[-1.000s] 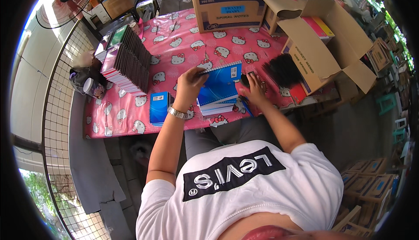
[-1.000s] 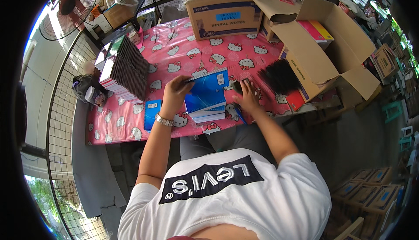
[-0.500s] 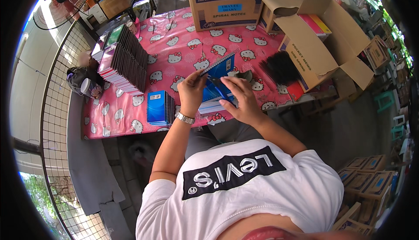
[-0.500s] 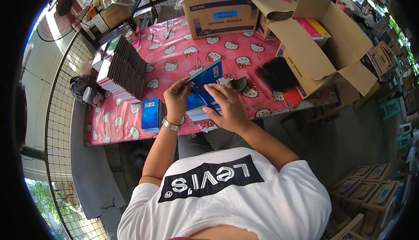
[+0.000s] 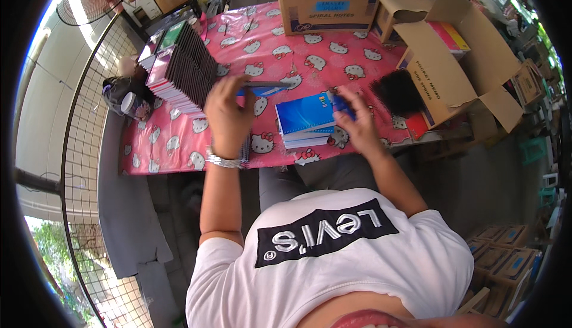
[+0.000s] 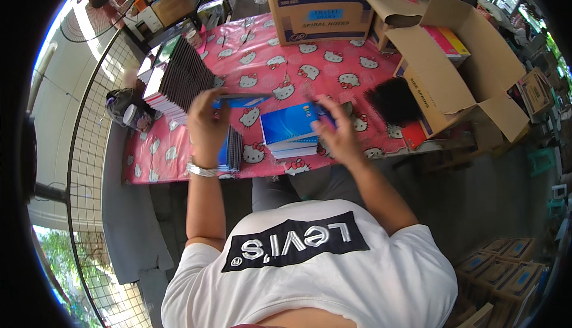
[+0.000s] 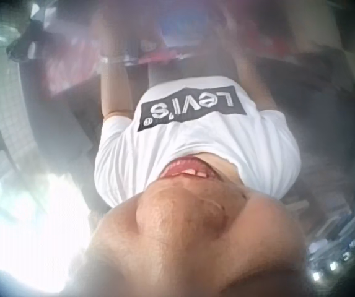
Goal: The person assembles spiral notebooks by threading a metal coil binder through the pre-punched holes in a notebook cover and several pages by hand.
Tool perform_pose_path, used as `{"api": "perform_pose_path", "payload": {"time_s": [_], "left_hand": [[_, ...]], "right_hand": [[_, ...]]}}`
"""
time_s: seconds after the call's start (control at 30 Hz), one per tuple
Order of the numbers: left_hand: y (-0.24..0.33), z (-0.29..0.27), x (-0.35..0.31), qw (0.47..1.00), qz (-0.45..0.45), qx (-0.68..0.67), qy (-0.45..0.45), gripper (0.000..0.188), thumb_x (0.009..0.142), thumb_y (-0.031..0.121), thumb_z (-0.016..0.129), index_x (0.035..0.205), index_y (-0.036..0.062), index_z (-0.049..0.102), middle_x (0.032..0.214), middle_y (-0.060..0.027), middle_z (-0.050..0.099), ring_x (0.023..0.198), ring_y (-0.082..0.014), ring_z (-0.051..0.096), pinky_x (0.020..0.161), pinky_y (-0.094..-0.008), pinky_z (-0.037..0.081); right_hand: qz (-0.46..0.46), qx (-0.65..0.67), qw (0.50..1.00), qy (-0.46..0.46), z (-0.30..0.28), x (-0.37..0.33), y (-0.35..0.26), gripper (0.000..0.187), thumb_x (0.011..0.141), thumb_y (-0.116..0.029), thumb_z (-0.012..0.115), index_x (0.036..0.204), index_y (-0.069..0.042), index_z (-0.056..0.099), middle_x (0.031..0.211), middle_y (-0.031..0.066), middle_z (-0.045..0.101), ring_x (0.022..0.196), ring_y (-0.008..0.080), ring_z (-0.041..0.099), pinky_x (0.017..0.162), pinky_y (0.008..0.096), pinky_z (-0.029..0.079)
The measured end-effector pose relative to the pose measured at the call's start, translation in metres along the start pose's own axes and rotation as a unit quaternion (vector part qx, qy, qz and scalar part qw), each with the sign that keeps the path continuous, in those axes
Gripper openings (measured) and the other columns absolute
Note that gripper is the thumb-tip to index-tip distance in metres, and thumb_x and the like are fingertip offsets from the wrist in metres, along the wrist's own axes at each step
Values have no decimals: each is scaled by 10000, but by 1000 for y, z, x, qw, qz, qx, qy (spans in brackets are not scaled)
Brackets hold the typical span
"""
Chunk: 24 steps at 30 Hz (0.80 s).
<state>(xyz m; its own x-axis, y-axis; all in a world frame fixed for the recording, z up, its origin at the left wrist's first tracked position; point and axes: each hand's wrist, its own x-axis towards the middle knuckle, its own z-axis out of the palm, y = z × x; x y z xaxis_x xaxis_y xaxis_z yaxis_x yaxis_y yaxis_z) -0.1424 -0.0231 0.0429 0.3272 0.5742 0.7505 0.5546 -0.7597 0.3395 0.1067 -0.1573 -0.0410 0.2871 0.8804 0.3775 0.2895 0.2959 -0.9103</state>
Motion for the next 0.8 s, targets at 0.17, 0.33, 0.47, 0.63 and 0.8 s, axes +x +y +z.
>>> {"api": "perform_pose_path", "payload": {"time_s": [0.17, 0.33, 0.47, 0.63, 0.8], "left_hand": [[-65, -23, 11, 932, 7, 218, -291, 103, 829, 147, 606, 882, 73, 653, 858, -87, 671, 890, -322, 651, 810, -461, 474], [-134, 34, -46, 868, -72, 206, -446, 293, 819, 183, 623, 1102, 108, 616, 1174, -85, 630, 1146, -311, 571, 889, -497, 469], [-142, 19, -85, 916, -128, 197, -324, 464, 823, 206, 631, 1274, 137, 551, 1419, -96, 506, 1303, -333, 469, 985, -507, 459], [-168, 2, -116, 887, -266, 76, -370, 605, 858, 166, 655, 1430, 126, 461, 1460, -219, 446, 1290, -420, 485, 1060, -472, 432], [-178, 5, -112, 867, -332, -5, -373, 582, 881, 146, 655, 1428, 95, 465, 1447, -257, 453, 1292, -423, 487, 1071, -456, 426]], "right_hand": [[117, -215, 970, 8, -53, -39, 162, 629, 830, -238, 750, 1374, -47, 499, 1264, 204, 593, 1168, 354, 586, 994, 415, 467], [59, -453, 888, -58, -42, -44, 166, 584, 794, -279, 770, 1297, -68, 561, 1120, 180, 630, 1055, 369, 618, 925, 431, 497], [112, -419, 901, 18, -81, 7, 179, 423, 820, -274, 745, 1175, -71, 637, 1096, 169, 620, 1036, 361, 607, 890, 434, 500], [102, -526, 844, 35, -105, 26, 209, 316, 836, -229, 736, 1094, -61, 663, 1059, 147, 632, 1062, 350, 591, 911, 439, 496], [109, -489, 863, 58, -118, 27, 223, 267, 842, -108, 665, 1101, -48, 649, 1019, 163, 636, 990, 355, 619, 851, 437, 512]]}}
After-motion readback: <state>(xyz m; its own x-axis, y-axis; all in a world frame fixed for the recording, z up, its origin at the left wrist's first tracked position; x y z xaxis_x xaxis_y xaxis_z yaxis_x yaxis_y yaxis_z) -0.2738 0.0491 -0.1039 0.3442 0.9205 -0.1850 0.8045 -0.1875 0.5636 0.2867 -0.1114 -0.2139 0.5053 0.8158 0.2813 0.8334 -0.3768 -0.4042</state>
